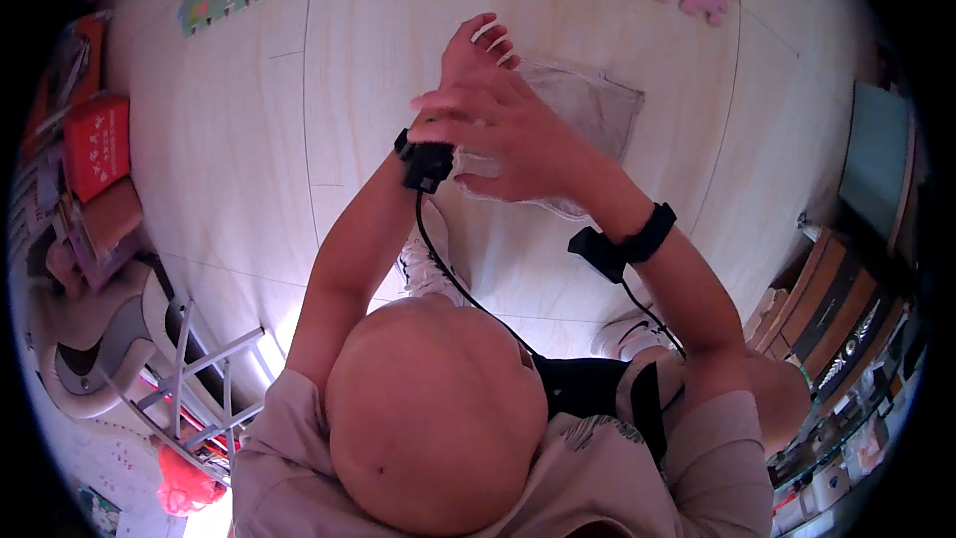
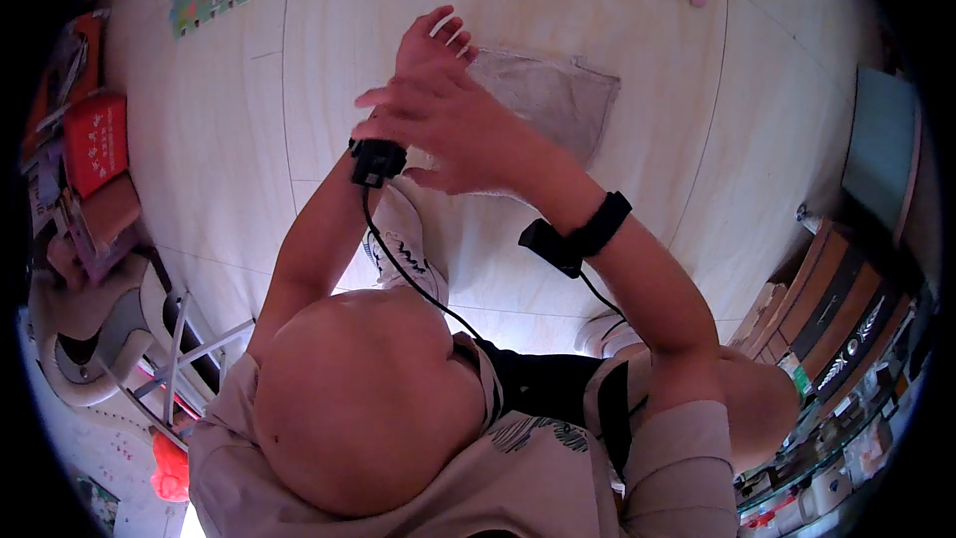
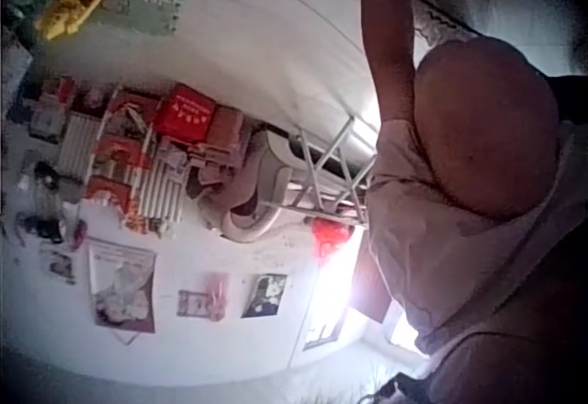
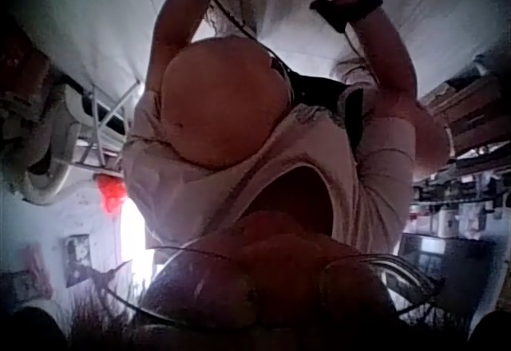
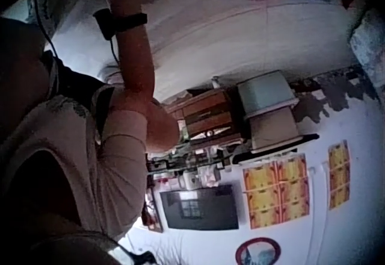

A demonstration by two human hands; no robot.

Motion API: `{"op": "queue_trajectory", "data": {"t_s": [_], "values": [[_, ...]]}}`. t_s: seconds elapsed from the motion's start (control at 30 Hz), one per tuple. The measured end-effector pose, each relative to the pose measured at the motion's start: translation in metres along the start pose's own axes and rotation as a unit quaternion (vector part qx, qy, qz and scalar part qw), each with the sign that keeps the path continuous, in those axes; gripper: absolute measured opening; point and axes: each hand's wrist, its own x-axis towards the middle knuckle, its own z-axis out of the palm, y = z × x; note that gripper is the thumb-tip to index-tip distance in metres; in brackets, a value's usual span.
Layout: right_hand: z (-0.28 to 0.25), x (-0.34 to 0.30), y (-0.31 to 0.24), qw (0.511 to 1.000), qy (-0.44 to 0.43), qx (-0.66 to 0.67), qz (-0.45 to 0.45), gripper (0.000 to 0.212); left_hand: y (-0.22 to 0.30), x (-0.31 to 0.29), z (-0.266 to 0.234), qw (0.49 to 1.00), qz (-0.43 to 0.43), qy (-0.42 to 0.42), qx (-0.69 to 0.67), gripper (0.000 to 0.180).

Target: Wiping the tiled floor with a white cloth while wearing wrist tracking devices.

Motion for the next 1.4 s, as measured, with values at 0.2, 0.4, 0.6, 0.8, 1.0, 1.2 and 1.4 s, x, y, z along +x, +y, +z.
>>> {"op": "queue_trajectory", "data": {"t_s": [0.2,0.4,0.6,0.8,1.0,1.2,1.4], "values": [[0.022,0.007,0.006,0.997,0.012,-0.059,-0.045,0.047,-0.006,0.014,-0.012,0.997,0.032,0.067,0.019,0.019],[0.031,-0.002,0.009,0.999,0.025,-0.027,-0.024,0.04,0.006,0.012,-0.025,0.971,-0.126,0.009,-0.204,0.013],[0.028,0.02,0.001,0.996,0.023,-0.046,-0.067,0.038,0.02,0.003,-0.019,0.962,-0.104,-0.06,-0.243,0.01],[0.022,0.016,0.005,0.998,0.011,-0.041,-0.052,0.041,0.023,-0.003,-0.014,0.969,-0.022,-0.053,-0.242,0.01],[0.021,0.021,0.01,0.997,0.026,-0.001,-0.078,0.034,0.025,-0.008,-0.016,0.959,-0.044,-0.018,-0.278,0.012],[0.013,0.03,0.014,0.98,-0.011,-0.087,-0.178,0.04,0.028,-0.012,-0.014,0.945,-0.092,-0.047,-0.31,0.012],[0.007,0.028,0.0,0.964,0.044,-0.111,-0.238,0.04,0.03,-0.009,-0.002,0.953,-0.166,-0.076,-0.243,0.009]]}}
